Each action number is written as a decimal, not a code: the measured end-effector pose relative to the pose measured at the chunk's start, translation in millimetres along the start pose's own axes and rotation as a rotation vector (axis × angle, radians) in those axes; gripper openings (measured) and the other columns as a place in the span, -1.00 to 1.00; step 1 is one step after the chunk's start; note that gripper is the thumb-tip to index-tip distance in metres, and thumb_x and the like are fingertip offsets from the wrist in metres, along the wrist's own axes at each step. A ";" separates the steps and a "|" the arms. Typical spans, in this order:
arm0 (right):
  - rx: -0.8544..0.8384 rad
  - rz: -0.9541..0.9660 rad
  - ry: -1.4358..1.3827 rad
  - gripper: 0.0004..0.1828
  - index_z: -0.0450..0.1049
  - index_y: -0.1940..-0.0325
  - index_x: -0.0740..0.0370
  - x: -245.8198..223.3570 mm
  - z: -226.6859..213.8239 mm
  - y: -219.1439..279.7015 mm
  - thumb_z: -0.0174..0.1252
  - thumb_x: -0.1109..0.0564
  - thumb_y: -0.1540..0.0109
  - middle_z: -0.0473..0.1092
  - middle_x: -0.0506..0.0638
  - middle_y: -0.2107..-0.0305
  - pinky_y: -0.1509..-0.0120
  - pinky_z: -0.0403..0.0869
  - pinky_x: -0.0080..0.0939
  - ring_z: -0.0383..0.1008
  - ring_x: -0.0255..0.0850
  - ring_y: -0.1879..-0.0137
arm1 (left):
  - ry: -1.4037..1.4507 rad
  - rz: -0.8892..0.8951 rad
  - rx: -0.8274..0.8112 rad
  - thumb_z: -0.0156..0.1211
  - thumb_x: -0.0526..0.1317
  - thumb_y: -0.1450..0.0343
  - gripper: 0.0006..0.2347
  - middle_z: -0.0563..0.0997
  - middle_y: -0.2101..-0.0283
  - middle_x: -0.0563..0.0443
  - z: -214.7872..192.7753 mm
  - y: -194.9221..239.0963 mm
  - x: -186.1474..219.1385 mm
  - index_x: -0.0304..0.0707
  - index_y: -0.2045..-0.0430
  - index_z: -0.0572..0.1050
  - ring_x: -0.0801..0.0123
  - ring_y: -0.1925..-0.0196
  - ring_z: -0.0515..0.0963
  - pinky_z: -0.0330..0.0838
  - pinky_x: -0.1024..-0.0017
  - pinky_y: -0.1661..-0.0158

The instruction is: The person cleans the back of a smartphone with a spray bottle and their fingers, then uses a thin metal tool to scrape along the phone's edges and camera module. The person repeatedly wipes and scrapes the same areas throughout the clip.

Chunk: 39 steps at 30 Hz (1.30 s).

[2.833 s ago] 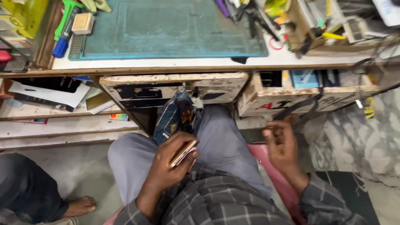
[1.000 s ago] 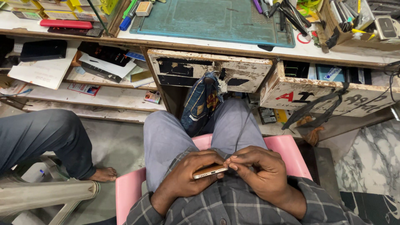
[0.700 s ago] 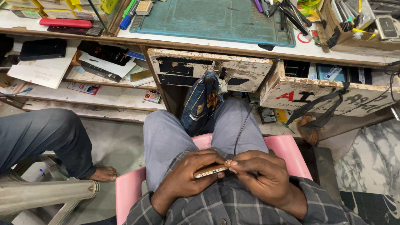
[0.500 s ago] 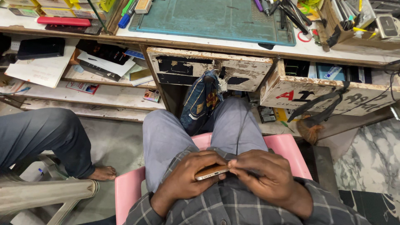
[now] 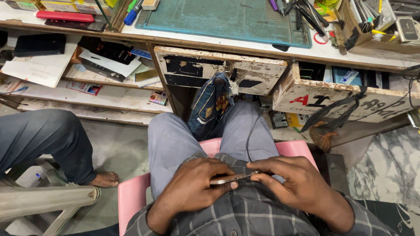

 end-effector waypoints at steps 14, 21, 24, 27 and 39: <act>-0.006 -0.289 0.350 -0.83 0.48 0.36 0.22 -14.4 13.5 -1.6 0.35 0.19 -0.06 0.45 -0.03 0.45 0.29 0.43 -0.11 0.46 -0.10 0.33 | 0.025 -0.083 -0.068 0.31 -0.02 -0.34 -0.80 0.70 0.41 -0.01 7.6 -5.6 -4.2 -0.12 0.43 0.67 0.06 0.32 0.66 0.47 0.12 0.32; 0.052 -0.248 0.181 -0.82 0.50 0.31 0.29 -2.2 22.0 7.7 0.35 0.27 -0.06 0.46 0.01 0.45 0.33 0.44 -0.11 0.50 -0.09 0.34 | 0.056 -0.061 -0.086 0.30 -0.01 -0.35 -0.79 0.71 0.37 0.01 13.3 -4.3 -10.0 -0.12 0.39 0.67 0.10 0.28 0.67 0.48 0.14 0.29; 0.042 -0.212 0.150 -0.83 0.49 0.31 0.29 5.5 28.0 9.4 0.34 0.29 -0.07 0.44 0.03 0.48 0.36 0.42 -0.10 0.50 -0.08 0.36 | 0.057 -0.048 -0.084 0.30 -0.01 -0.35 -0.78 0.71 0.36 0.01 13.6 -4.0 -11.1 -0.13 0.39 0.67 0.10 0.27 0.67 0.49 0.15 0.30; 0.011 -0.196 0.107 -0.82 0.48 0.26 0.30 10.4 33.3 14.8 0.33 0.30 -0.09 0.42 0.05 0.48 0.34 0.41 -0.07 0.50 -0.06 0.35 | 0.046 -0.058 -0.096 0.30 -0.01 -0.35 -0.78 0.71 0.36 0.01 17.3 -1.5 -13.8 -0.13 0.39 0.67 0.09 0.27 0.67 0.49 0.15 0.29; 0.048 -0.131 0.086 -0.89 0.45 0.30 0.29 6.7 22.4 7.1 0.28 0.25 -0.19 0.44 0.07 0.46 0.32 0.43 -0.06 0.49 -0.01 0.35 | 0.088 -0.054 -0.162 0.31 0.01 -0.34 -0.73 0.72 0.30 -0.07 18.6 -11.2 -31.7 -0.15 0.31 0.70 0.07 0.22 0.69 0.51 0.20 0.20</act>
Point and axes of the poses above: each hand's wrist, its own y-axis away from the middle knuckle, its own z-axis out of the palm, x = y × z, the point moved 6 cm from there along -y, towards the middle knuckle
